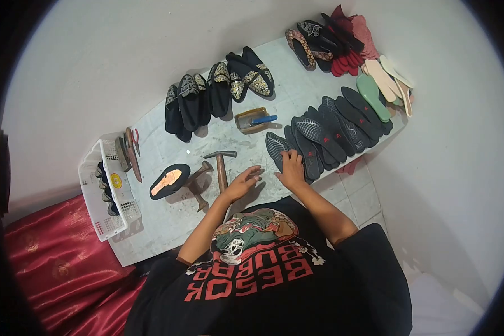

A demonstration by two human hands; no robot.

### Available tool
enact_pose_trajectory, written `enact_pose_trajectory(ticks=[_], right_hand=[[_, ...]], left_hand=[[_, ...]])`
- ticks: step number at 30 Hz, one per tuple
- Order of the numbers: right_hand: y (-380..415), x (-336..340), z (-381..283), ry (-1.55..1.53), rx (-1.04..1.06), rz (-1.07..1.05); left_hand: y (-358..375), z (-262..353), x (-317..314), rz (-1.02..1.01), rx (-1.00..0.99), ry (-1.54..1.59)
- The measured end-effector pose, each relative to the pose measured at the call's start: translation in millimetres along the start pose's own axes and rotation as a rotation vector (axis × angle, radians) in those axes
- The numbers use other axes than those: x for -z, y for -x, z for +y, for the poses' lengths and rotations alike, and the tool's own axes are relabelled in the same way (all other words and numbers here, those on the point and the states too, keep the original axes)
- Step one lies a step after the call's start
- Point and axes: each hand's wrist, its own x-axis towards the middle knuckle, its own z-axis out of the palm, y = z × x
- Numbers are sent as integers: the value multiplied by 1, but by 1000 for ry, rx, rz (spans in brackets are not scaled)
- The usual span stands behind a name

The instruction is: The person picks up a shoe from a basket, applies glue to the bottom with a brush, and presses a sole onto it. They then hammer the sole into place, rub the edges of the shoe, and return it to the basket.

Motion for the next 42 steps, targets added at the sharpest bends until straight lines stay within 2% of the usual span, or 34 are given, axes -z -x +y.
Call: enact_pose_trajectory(ticks=[4,9,13,15,19,22,23,24,26,27,29,30,32,33,34,35,36,38,39,40,41,42], right_hand=[[-13,-1,9,-46,-10,-28],[-32,11,22,-123,-11,-151],[-46,16,37,-229,6,-297],[-51,20,36,-231,-9,-323],[-62,34,35,-265,-87,-409],[-79,18,68,-392,-156,-372],[-74,-1,76,-356,-141,-55],[-71,2,76,-343,-146,-52],[-69,4,73,-549,-332,15],[-63,11,65,-539,-335,17],[-45,37,29,-797,-480,-84],[-37,41,12,-792,-475,-87],[-22,43,-13,-994,-375,0],[-20,41,-19,-1051,-403,-128],[-18,39,-25,-1108,-428,-256],[-13,31,-34,-1343,-402,-332],[-9,26,-49,-1313,-391,-311],[-9,-34,-43,-1241,-151,-301],[-11,-33,-49,-1247,-145,-303],[-14,-29,-56,-930,-154,-370],[-16,-24,-61,-611,-159,-426],[-16,-24,-61,-617,-153,-427]], left_hand=[[-21,11,-6,-40,95,191],[-40,-24,-2,-77,74,142],[-37,-20,2,-77,138,69],[-36,-20,6,-94,182,179],[-33,-28,7,-168,128,145],[-31,-30,6,-126,105,181],[-31,-33,5,-134,100,191],[-30,-34,5,-113,78,149],[-29,-37,4,-98,50,117],[-27,-33,2,-59,56,146],[-19,-12,3,-17,76,137],[-16,-1,2,-12,72,141],[-17,14,1,4,60,280],[-19,15,-1,8,57,276],[-23,16,-5,80,82,404],[-25,17,-6,153,111,529],[-24,18,-4,157,120,519],[-22,24,-3,222,22,559],[-24,11,1,267,7,473],[-20,9,4,273,4,468],[-14,7,9,278,34,593],[-7,4,15,282,66,717]])
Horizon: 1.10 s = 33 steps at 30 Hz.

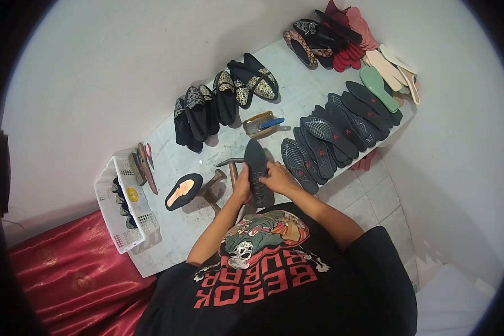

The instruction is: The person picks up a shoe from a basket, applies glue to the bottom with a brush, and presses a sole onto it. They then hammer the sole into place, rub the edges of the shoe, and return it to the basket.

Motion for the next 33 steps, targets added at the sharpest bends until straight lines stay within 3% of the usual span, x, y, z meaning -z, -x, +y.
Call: enact_pose_trajectory(ticks=[2,4,8,9,11,14,18,19,22,24,25,28,33], right_hand=[[3,-5,5,-8,163,80],[-22,4,17,-51,135,160],[-110,41,44,-185,-35,409],[-122,49,37,-184,-28,400],[-136,59,27,-30,103,615],[-143,79,7,-88,110,518],[-122,88,-21,72,116,429],[-119,89,-23,80,117,430],[-113,93,-19,109,199,392],[-118,95,-14,95,320,682],[-123,97,-9,19,385,688],[-117,103,-3,-157,270,530],[-82,104,-20,-288,348,462]], left_hand=[[11,6,12,7,33,22],[35,33,-7,-121,-2,124],[40,18,14,-155,-46,156],[43,17,11,-149,-54,155],[47,13,3,-83,-25,77],[47,4,-3,39,21,18],[44,0,-14,176,-117,-43],[46,1,-9,142,-37,-16],[43,3,-12,69,-92,80],[43,11,-13,41,-86,107],[45,12,-15,41,-120,133],[46,20,-25,15,-143,173],[37,12,-19,-22,-107,129]])
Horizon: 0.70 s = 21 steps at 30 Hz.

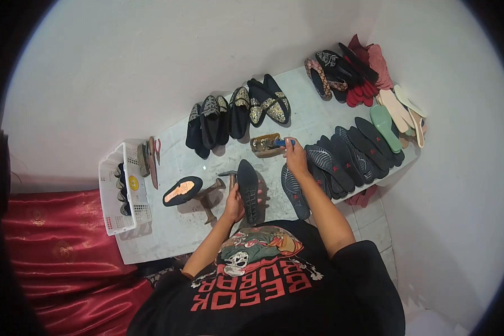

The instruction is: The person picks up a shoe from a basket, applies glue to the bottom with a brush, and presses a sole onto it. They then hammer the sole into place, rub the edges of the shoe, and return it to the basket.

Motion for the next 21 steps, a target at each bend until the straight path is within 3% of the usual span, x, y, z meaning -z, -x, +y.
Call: enact_pose_trajectory(ticks=[8,21], right_hand=[[19,-3,5,-53,60,23],[20,-8,14,-224,62,44]], left_hand=[[-8,-12,4,-3,47,13],[25,11,9,-24,-67,27]])
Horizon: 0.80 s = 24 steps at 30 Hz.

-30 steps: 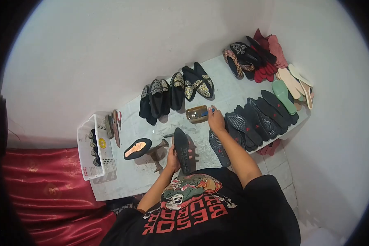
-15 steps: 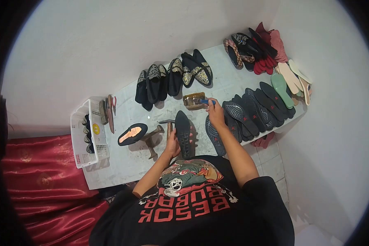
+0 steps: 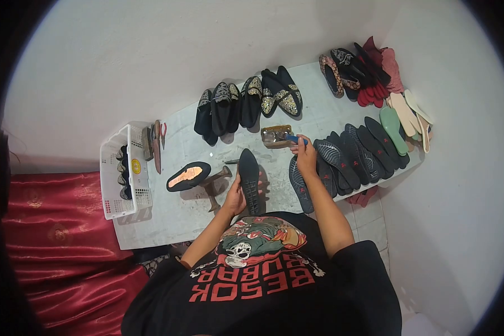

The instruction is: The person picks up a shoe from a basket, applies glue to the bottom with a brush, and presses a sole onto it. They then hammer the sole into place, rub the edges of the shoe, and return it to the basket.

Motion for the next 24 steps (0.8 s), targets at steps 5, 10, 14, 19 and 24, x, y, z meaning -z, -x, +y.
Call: enact_pose_trajectory(ticks=[5,10,14,19,24], right_hand=[[2,-1,-9,4,-33,-27],[-3,0,-18,41,-24,-18],[4,3,-35,290,46,-75],[6,3,-27,266,79,35],[8,9,-26,243,59,-18]], left_hand=[[-1,-2,13,-84,57,-144],[-5,1,-1,-53,73,-181],[-11,10,-8,-107,20,-140],[-18,1,2,-137,10,-200],[-14,-11,19,-209,266,-145]])
